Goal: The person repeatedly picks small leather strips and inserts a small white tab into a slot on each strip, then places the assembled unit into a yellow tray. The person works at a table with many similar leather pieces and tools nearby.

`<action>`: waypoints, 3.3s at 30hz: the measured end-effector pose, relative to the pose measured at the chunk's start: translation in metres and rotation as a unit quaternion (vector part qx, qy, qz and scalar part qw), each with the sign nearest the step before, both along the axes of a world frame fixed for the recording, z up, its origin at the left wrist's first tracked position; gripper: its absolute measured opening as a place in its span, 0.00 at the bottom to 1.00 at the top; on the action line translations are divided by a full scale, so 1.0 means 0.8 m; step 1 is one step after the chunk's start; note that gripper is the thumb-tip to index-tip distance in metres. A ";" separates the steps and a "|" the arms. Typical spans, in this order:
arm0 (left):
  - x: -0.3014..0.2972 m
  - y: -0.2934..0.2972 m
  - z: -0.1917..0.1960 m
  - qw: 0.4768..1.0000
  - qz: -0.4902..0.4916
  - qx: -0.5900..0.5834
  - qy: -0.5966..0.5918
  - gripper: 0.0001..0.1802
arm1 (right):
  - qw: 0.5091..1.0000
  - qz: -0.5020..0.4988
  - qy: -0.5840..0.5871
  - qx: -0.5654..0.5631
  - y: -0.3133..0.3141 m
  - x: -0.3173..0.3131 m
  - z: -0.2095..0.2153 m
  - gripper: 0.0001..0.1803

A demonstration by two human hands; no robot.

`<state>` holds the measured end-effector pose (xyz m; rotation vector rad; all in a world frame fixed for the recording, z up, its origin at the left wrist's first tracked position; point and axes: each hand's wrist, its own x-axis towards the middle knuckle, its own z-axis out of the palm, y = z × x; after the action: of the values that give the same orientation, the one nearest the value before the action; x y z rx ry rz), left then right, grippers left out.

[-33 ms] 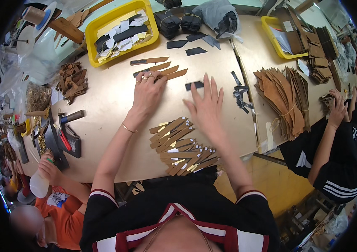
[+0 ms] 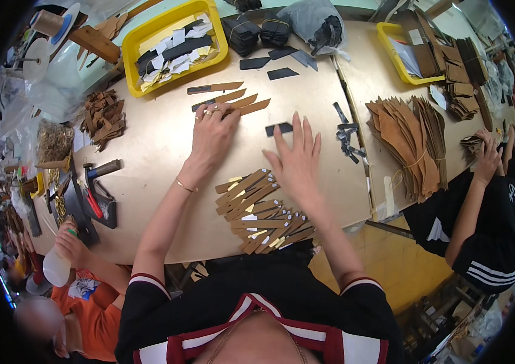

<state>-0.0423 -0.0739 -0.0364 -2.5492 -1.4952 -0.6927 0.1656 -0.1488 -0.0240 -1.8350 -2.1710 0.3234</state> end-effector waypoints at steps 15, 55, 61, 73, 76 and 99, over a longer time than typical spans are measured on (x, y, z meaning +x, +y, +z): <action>0.019 -0.037 0.048 0.970 -0.039 -0.100 -0.216 0.09 | 0.916 -0.027 0.399 0.013 -0.001 0.031 0.040 0.33; 0.056 -0.066 0.032 0.832 0.120 -0.385 -0.382 0.07 | 0.925 -0.088 0.346 -0.125 0.039 0.018 0.016 0.27; 0.056 -0.066 0.028 0.832 0.119 -0.378 -0.389 0.06 | 0.924 -0.093 0.350 -0.123 0.039 0.017 0.014 0.26; 0.061 -0.069 0.028 0.865 0.112 -0.332 -0.359 0.06 | 0.905 -0.114 0.390 -0.128 0.044 0.045 0.018 0.30; 0.063 -0.069 0.028 0.870 0.113 -0.320 -0.357 0.06 | 0.897 -0.112 0.406 -0.134 0.045 0.055 0.015 0.30; 0.062 -0.069 0.029 0.874 0.107 -0.319 -0.351 0.06 | 0.990 0.075 0.022 0.116 -0.027 -0.008 -0.001 0.20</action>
<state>0.0075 -0.1292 -0.0134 -2.5903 -2.5605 -1.3875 0.1593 -0.1704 -0.0252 -1.5328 -2.2160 0.1323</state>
